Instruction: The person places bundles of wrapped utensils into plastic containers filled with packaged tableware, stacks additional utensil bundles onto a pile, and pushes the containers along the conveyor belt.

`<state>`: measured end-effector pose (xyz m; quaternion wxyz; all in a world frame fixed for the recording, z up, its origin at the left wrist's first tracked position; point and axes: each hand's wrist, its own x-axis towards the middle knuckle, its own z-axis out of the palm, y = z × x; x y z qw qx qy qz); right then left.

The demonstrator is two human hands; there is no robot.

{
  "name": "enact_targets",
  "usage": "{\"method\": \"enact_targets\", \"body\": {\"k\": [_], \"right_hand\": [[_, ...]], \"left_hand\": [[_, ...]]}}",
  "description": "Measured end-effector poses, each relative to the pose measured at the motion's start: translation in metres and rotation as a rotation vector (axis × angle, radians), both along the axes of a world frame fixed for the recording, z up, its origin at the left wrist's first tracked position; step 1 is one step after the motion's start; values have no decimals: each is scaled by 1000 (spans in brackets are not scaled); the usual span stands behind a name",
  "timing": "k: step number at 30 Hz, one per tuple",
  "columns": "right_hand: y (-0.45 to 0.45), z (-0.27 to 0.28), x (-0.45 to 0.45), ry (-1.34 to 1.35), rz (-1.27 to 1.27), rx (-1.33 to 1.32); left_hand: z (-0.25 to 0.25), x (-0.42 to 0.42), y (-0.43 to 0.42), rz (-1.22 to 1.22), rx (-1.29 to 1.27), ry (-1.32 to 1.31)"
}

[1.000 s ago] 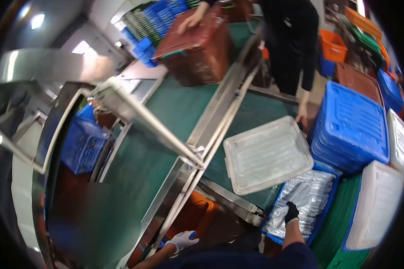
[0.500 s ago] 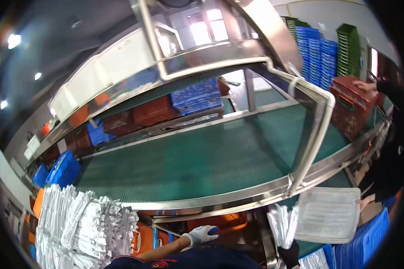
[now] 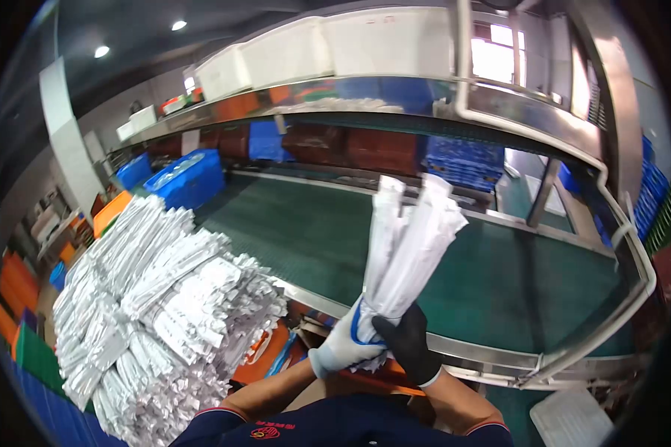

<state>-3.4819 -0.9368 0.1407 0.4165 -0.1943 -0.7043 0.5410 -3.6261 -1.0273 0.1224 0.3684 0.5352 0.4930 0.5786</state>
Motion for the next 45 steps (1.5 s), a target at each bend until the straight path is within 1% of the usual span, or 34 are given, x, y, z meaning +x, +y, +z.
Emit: {"method": "enact_targets", "body": {"k": [1,2,3,4,5,6,7,8,9,11,13,14,15,17,19,20,21,22,23,24,26,27,29,30,32,33,34,35,36,38,39,40,43,45], "right_hand": [[-3,5,-10,-23,21,182],[-5,8,-20,-44,41,367],[-4,4,-33,30,53,439],[2,2,-36,-6,31,640],[9,2,-38,-37,18,842],[10,9,-38,-96,12,850],[17,-7,-36,-134,-13,762],[29,-28,-32,-171,-48,676],[36,-44,-25,-216,-101,626],[65,-99,-1,-279,-233,608],[85,-147,33,-400,-384,616],[98,-173,52,-401,-378,608],[110,-199,69,-422,-434,654],[110,-217,84,-447,-487,687],[101,-219,98,-591,-630,602],[98,-216,96,-601,-690,698],[97,-211,93,-603,-693,690],[96,-205,90,-594,-703,684],[95,-201,88,-577,-718,675],[96,-200,86,-558,-734,662],[92,-199,86,-624,-774,717],[92,-201,86,-611,-792,703],[95,-202,88,-633,-766,725],[95,-203,88,-619,-778,724],[95,-206,90,-626,-788,740],[95,-209,91,-616,-794,741],[96,-213,92,-617,-796,750],[97,-214,91,-618,-798,759],[97,-211,90,-610,-804,760],[92,-205,89,-673,-781,707],[93,-208,88,-670,-784,707],[95,-212,88,-653,-788,720],[94,-208,89,-638,-778,734],[93,-209,90,-637,-770,728]], "left_hand": [[6,-11,-11,54,65,50],[1,-24,-18,161,291,253],[16,-31,-36,170,169,136],[31,-37,-55,181,46,9],[26,-48,-65,220,145,-9],[43,-51,-83,321,40,-46],[67,-56,-102,452,-129,28],[52,-73,-109,619,65,335],[69,-80,-129,685,-110,315],[93,-94,-165,885,55,756],[109,-106,-195,1043,-33,859],[115,-114,-206,1123,-41,978],[121,-123,-215,1200,-46,1101],[124,-143,-230,1305,-196,1199],[123,-165,-237,1333,-552,1209],[122,-175,-236,1338,-756,1200],[106,-202,-241,1262,-948,1248],[87,-219,-250,1221,-1010,1322],[91,-217,-247,1183,-1064,1401],[101,-217,-244,1131,-1114,1366],[129,-220,-238,1065,-913,955],[126,-233,-234,1098,-739,779],[132,-251,-225,1224,-756,829],[130,-266,-224,1232,-788,967],[127,-294,-225,1155,-1012,1110],[122,-302,-226,1132,-1060,1074],[112,-318,-232,1099,-1043,904],[94,-344,-242,1060,-1020,736],[60,-387,-259,1068,-919,723],[67,-382,-254,1096,-984,776],[65,-385,-252,1110,-987,849],[65,-386,-251,1111,-985,847],[83,-358,-232,1254,-1090,991],[86,-357,-227,1263,-1123,975]]}}
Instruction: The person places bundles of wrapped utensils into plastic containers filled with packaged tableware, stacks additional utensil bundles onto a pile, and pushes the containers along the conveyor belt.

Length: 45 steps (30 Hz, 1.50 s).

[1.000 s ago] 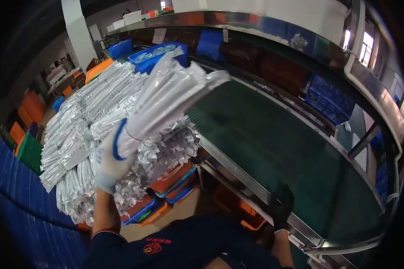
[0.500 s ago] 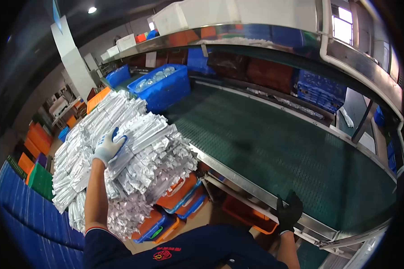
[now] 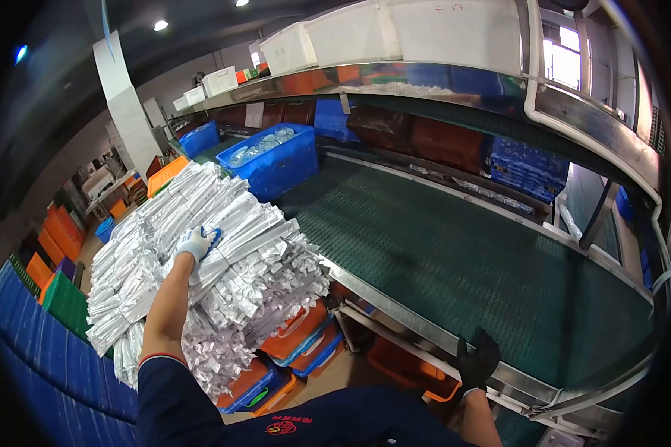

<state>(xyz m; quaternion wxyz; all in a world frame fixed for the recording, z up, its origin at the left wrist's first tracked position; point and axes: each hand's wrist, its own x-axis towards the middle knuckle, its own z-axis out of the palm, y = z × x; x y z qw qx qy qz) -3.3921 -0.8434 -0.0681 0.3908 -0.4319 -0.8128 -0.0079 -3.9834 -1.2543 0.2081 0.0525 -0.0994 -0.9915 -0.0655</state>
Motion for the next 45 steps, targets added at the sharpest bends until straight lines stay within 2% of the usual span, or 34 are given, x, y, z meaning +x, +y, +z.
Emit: {"method": "enact_targets", "body": {"k": [4,5,7,10,11,16,19,27,37,45], "right_hand": [[3,-7,3,19,-3,24],[5,-6,2,23,17,5],[3,-2,-1,30,7,14],[2,-1,-1,15,-12,22],[2,-3,-1,8,-14,24],[2,-3,-3,1,-19,19],[3,-5,-1,0,-8,52],[0,4,0,9,31,-14],[1,1,1,24,9,69],[-2,12,1,46,25,-45]], "left_hand": [[5,-4,2,-32,-7,-90],[20,10,8,-48,-53,-157],[42,50,29,-118,-111,-32],[35,83,56,-248,95,-26],[17,75,61,-345,76,17],[-2,85,81,-327,-23,63],[-13,67,78,-333,37,62],[-6,84,81,-304,11,94],[2,97,83,-301,-4,90],[0,95,84,-297,0,99]]}}
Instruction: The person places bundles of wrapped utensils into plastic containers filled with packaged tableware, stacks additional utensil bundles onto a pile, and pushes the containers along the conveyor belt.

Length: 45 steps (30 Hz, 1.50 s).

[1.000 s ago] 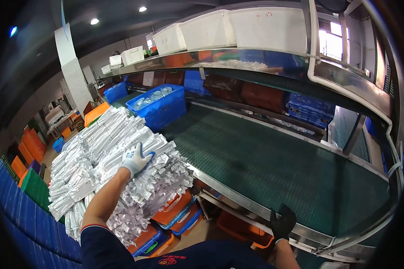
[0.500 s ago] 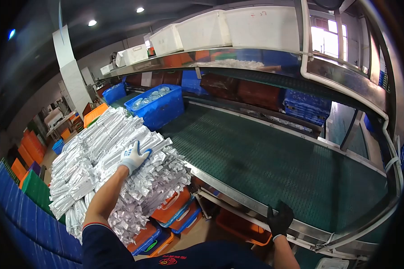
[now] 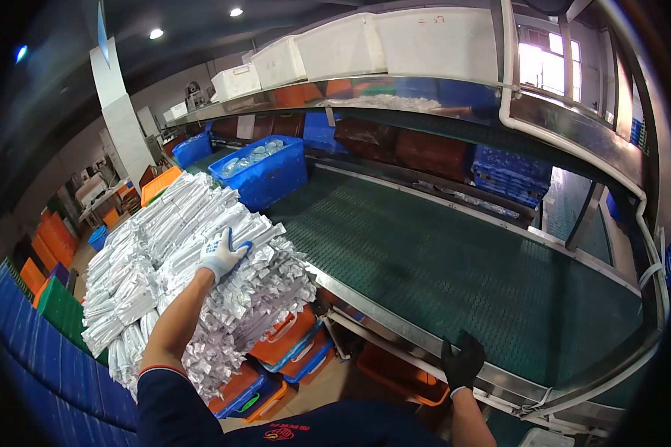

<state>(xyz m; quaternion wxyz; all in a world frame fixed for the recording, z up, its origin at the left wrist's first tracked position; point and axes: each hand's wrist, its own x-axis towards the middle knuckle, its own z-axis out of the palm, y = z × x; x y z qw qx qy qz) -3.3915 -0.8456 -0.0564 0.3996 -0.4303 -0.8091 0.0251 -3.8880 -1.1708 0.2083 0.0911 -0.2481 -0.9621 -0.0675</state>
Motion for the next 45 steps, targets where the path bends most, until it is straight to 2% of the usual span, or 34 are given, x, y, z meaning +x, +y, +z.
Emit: {"method": "enact_targets", "body": {"k": [7,17,20,22,24,26,33,36,38,39,42,43,45], "right_hand": [[19,-13,-4,231,-77,-145],[3,21,-15,65,-20,-31],[10,14,-18,52,-26,33],[9,11,-20,43,-51,97],[5,18,-21,-6,-77,-17],[5,17,-20,-23,-71,-15],[2,27,-28,49,-17,139],[5,21,-30,29,-35,183],[3,21,-31,15,-43,142],[1,21,-31,1,-46,104],[-5,21,-35,-16,-70,122],[-8,22,-37,-14,-92,121],[-8,22,-37,-39,-107,91]], "left_hand": [[0,3,-1,-1,4,5],[0,-11,-8,-17,-26,-58],[21,-24,-23,-153,-40,-341],[38,-26,-26,-114,-311,-322],[34,-31,-27,-103,-280,-342],[31,-32,-29,-95,-183,-374],[33,12,-31,-252,-200,-25],[63,9,-24,-345,-216,-17],[91,6,-8,-309,-265,-3],[104,1,3,-300,-282,3],[117,-46,38,-455,-186,255],[133,-55,62,-402,-338,292],[142,-93,124,-379,-438,277]]}}
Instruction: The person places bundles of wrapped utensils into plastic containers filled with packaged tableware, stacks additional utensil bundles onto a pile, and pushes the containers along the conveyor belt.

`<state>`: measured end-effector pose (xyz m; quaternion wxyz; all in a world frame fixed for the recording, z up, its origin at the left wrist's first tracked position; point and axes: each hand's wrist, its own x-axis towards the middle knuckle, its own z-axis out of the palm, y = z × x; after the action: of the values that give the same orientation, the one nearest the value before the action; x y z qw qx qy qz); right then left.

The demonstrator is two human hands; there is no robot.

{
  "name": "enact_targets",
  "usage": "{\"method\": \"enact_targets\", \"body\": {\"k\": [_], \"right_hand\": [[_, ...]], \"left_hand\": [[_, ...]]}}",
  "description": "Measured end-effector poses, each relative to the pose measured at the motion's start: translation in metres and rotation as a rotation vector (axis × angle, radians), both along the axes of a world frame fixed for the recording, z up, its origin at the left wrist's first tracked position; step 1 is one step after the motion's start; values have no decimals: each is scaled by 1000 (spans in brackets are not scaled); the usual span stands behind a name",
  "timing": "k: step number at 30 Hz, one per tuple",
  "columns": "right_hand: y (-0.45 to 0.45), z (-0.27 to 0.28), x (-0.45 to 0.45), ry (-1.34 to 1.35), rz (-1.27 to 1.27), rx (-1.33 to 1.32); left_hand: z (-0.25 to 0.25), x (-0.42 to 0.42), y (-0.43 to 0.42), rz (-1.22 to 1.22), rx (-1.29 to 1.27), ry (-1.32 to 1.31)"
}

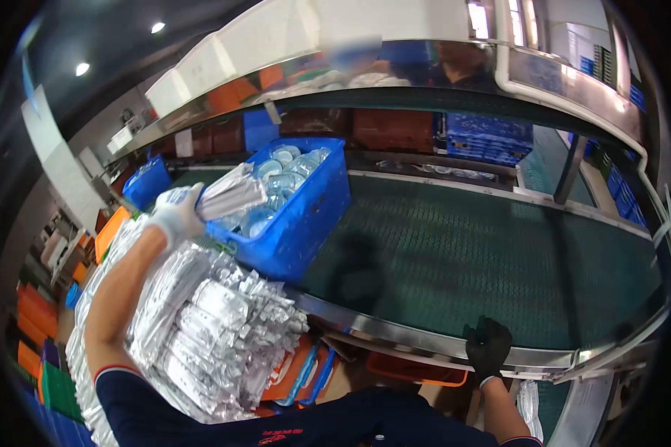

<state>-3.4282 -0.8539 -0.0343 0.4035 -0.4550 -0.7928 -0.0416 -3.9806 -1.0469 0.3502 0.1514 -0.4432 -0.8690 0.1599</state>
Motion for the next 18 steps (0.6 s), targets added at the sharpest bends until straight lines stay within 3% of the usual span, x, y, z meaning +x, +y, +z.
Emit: {"method": "enact_targets", "body": {"k": [2,4,7,8,10,14,15,17,18], "right_hand": [[-2,-4,-2,-3,-36,39],[1,-7,-1,-15,-71,71],[7,-8,0,0,-56,75],[10,-9,0,0,-55,43],[3,9,-4,9,-33,-76],[5,7,-9,40,-44,57],[4,13,-10,32,-55,51],[3,22,-14,0,-36,4],[4,24,-12,-21,-23,-157]], "left_hand": [[-6,-43,67,-25,12,23],[-32,-61,132,-111,248,122],[-72,-43,238,-87,445,-201],[-94,-36,268,-331,476,-358],[-118,24,310,-254,376,-501],[-155,91,386,-299,265,-189],[-143,115,390,-248,227,-240],[-135,148,402,-252,-1,-157],[-138,167,401,-256,30,-27]]}}
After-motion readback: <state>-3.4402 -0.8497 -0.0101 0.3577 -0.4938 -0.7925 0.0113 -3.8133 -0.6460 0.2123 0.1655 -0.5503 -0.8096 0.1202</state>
